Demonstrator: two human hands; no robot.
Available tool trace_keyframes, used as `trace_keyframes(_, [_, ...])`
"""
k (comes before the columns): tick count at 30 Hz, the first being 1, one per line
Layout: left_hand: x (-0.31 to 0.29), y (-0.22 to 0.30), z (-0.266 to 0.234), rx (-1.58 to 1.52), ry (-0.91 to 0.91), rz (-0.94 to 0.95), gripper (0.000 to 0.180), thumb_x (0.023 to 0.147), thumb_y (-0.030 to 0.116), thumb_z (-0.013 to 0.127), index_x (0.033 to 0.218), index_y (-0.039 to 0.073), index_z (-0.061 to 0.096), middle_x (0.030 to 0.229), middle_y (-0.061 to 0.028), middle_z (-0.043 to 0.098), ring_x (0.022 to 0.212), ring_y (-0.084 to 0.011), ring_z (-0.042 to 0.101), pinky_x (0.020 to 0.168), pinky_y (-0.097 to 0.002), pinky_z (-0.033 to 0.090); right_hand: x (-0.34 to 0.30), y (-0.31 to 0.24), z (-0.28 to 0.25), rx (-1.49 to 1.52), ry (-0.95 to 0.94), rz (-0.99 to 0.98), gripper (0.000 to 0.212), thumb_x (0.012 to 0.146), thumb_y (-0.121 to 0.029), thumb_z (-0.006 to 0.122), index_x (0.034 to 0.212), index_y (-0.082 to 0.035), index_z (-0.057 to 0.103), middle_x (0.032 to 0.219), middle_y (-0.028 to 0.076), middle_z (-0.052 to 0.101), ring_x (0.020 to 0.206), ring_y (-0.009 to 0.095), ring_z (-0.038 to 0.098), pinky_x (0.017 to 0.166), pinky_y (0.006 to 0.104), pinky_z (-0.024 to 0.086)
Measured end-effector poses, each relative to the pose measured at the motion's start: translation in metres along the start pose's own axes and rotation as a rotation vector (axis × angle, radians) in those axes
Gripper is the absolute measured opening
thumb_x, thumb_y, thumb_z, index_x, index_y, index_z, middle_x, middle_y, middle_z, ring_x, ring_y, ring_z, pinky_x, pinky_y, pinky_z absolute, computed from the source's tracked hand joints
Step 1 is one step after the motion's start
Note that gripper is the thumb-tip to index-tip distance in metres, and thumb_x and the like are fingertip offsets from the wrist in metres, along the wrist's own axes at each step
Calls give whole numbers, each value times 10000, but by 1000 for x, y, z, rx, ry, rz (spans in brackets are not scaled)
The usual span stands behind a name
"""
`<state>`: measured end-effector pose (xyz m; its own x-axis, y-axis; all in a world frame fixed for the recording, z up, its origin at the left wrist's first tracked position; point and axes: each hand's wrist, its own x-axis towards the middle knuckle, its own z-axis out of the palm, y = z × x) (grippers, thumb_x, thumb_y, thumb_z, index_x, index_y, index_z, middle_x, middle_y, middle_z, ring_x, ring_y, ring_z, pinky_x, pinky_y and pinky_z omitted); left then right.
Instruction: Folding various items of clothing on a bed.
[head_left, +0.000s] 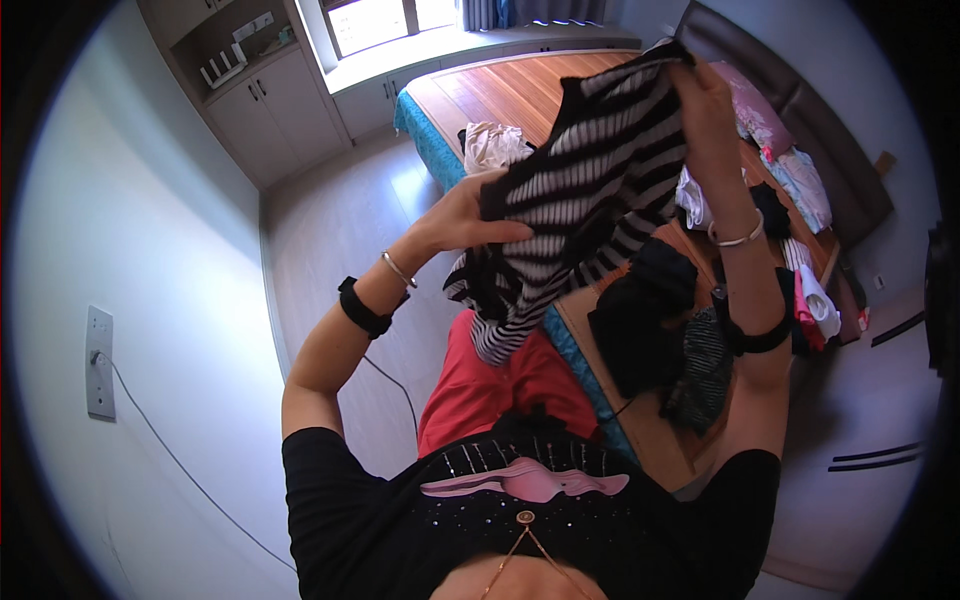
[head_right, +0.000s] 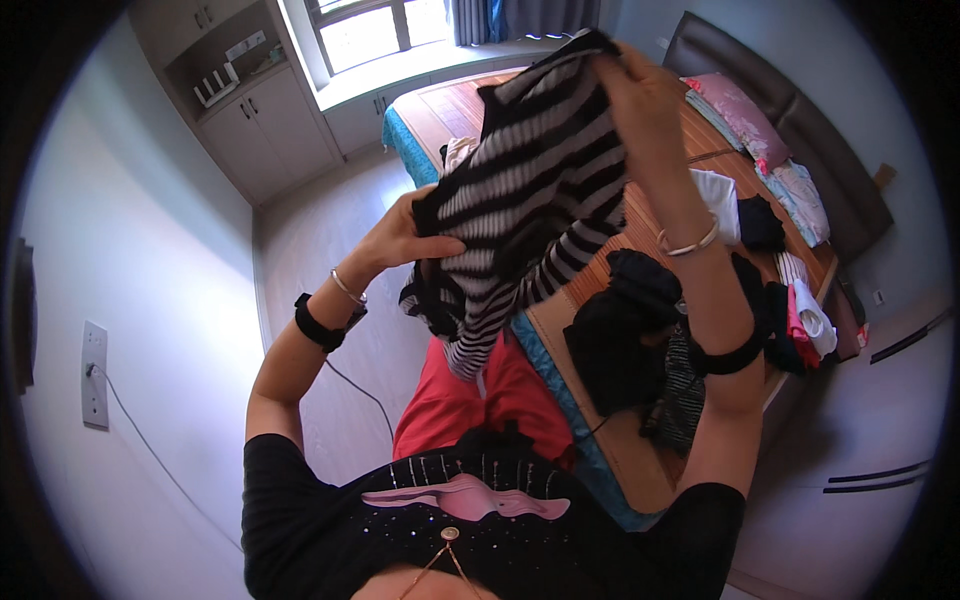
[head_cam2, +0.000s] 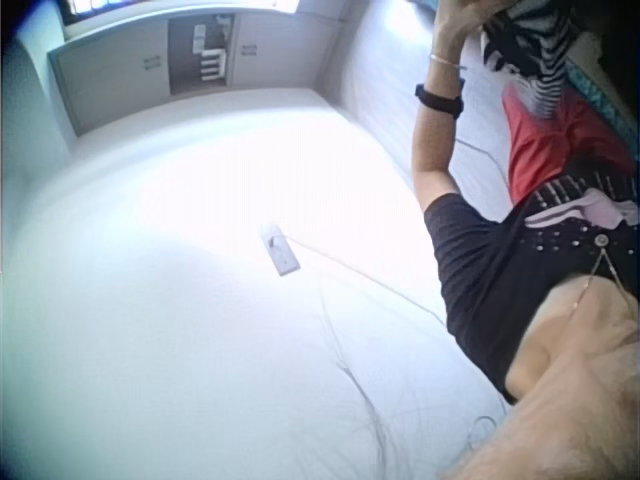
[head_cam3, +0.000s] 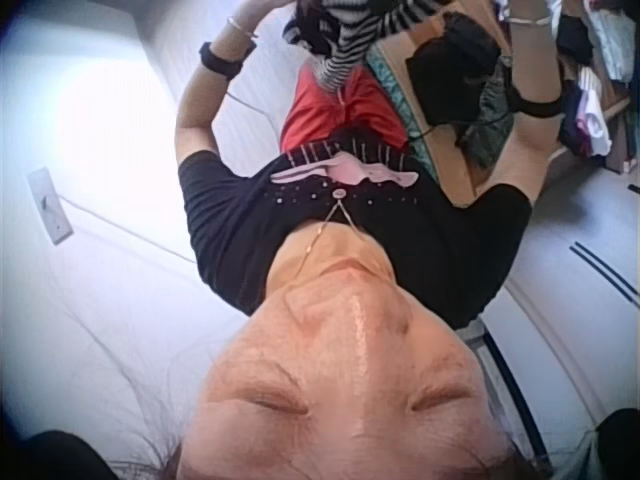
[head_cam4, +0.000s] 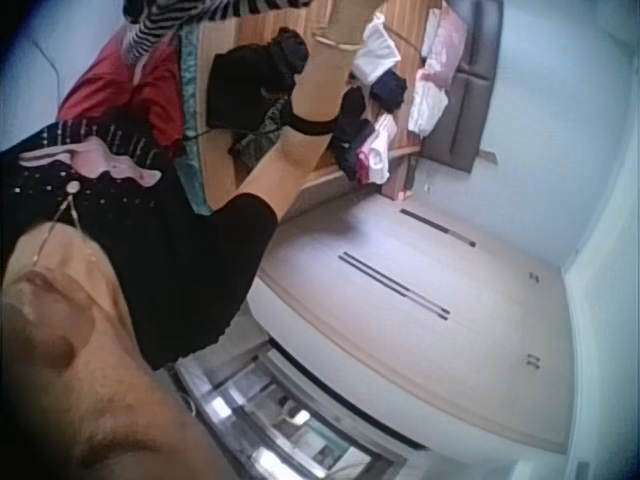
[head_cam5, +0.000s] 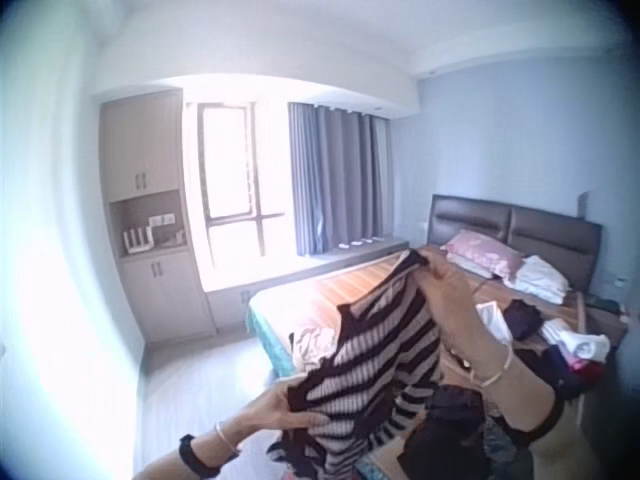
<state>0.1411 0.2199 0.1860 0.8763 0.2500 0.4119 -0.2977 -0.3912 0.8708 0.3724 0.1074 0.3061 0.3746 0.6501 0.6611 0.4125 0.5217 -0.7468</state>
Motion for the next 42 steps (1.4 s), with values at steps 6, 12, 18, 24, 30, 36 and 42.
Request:
trace_keyframes(6, [-24, -13, -22, 144, 84, -94, 745, 718, -11, 675, 1334, 89, 268, 1142, -105, 560, 1070, -202, 552, 925, -337, 429, 26, 4, -43, 59, 93, 107, 236, 893, -135, 545, 1074, -17, 637, 904, -11, 647, 799, 62, 565, 725, 197, 433])
trace_keyframes(12, [-62, -50, -63, 690, 378, -378, 318, 689, -3, 646, 1005, 20, 632, 908, -135, 669, 844, -214, 637, 798, -306, 486, 39, 7, -61, 79, 141, 86, 244, 895, -119, 536, 1098, -17, 627, 918, -10, 640, 819, 68, 561, 743, 198, 429])
trace_keyframes(18, [-77, -20, -119, 222, 636, -508, 196, 764, -37, 546, 897, 64, 649, 771, 46, 588, 640, -48, 484, 540, -188, 376, 45, 24, -75, 44, 64, 126, 214, 891, -57, 492, 1049, -7, 628, 925, 31, 642, 826, 97, 587, 747, 212, 455])
trace_keyframes(24, [-44, 42, -147, 285, 748, -425, 147, 802, 103, 478, 830, 11, 590, 759, -17, 554, 745, -132, 513, 663, -250, 432, 45, 34, -70, -22, -196, 369, 236, 877, -63, 466, 1043, -4, 624, 921, 33, 637, 823, 92, 591, 748, 218, 473])
trace_keyframes(30, [-44, 74, -176, 905, 454, -90, 228, 796, 168, 564, 915, -19, 619, 854, -84, 624, 776, -185, 573, 776, -252, 482, 36, 39, -69, -147, -498, 372, 275, 796, -187, 686, 979, 15, 657, 842, 21, 648, 744, 69, 582, 673, 191, 467])
trace_keyframes(36, [-38, 111, -179, 70, 592, -514, 232, 788, 222, 622, 915, 30, 655, 827, -55, 639, 711, -126, 607, 655, -243, 522, 46, 71, -99, -267, -468, 182, 184, 870, -182, 625, 965, -26, 646, 831, -17, 634, 765, 58, 576, 696, 199, 460])
trace_keyframes(42, [-52, 103, -181, 22, 342, -330, 163, 814, 92, 616, 949, 16, 665, 809, -44, 657, 678, -114, 612, 649, -228, 531, 42, 89, -80, 125, -156, 313, 206, 901, -229, 588, 976, -42, 627, 855, -18, 615, 782, 59, 556, 708, 196, 441])
